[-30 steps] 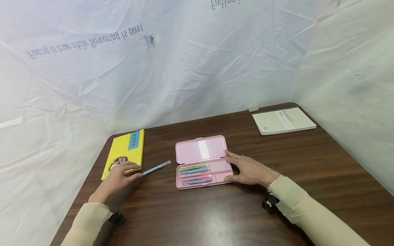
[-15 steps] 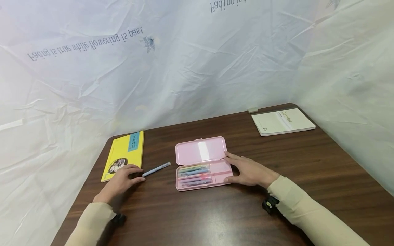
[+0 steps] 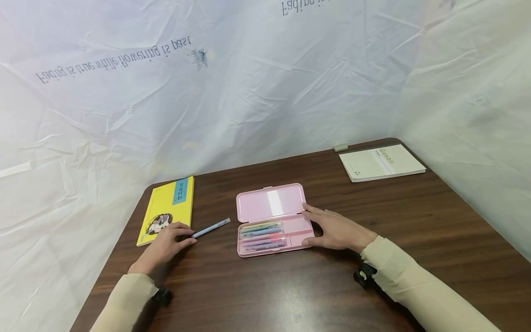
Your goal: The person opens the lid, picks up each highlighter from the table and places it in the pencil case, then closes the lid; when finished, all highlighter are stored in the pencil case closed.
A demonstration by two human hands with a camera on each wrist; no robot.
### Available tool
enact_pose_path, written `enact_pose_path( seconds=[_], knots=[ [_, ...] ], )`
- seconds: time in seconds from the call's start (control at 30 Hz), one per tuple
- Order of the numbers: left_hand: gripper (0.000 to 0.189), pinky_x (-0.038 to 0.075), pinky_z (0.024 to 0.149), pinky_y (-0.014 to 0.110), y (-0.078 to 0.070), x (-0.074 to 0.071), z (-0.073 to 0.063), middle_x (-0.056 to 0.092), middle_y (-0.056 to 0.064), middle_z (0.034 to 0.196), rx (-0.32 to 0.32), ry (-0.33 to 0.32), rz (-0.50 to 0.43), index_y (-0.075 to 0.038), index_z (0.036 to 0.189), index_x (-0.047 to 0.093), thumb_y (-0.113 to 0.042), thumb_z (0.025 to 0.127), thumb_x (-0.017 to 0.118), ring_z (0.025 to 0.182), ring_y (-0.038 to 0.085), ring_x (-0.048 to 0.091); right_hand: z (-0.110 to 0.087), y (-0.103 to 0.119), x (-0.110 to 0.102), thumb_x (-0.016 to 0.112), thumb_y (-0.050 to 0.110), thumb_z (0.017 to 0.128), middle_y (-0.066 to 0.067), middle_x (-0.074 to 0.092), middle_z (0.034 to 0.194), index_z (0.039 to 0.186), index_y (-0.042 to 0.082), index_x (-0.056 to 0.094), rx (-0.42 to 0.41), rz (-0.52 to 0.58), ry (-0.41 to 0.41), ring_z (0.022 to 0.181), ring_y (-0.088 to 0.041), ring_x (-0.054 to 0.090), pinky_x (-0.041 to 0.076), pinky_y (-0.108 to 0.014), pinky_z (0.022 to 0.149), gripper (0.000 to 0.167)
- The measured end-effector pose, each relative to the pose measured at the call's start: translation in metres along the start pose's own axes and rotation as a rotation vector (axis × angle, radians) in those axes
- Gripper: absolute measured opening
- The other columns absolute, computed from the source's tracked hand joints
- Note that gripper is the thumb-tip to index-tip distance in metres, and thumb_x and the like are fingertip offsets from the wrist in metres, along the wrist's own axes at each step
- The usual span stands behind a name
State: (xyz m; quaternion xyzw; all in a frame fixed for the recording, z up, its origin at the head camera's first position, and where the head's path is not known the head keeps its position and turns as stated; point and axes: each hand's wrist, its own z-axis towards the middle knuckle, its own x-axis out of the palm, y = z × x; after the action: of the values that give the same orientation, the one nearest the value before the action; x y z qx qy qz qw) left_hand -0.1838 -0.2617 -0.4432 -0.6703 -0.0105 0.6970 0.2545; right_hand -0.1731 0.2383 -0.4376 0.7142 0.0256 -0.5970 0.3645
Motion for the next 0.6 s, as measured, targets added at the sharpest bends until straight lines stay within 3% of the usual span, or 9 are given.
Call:
enact_pose_path(
  seconds=[0.6],
  knots=[
    [0.010,0.054,0.089,0.047,-0.0021,0.0035,0.0031,0.068,0.003,0.103,0.045,-0.040,0.001,-0.012,0.094,0.079,-0.020,0.088,0.077,0.100,0.024,0.063,-0.0004,0.0000,-0.0005,0.064,0.064,0.087,-0.008,0.024,0.164,0.153,0.007,0.039,-0.004,0.007,0.002,0.144,-0.037,0.035,0.032,-0.058,0.114,0.090]
  ],
)
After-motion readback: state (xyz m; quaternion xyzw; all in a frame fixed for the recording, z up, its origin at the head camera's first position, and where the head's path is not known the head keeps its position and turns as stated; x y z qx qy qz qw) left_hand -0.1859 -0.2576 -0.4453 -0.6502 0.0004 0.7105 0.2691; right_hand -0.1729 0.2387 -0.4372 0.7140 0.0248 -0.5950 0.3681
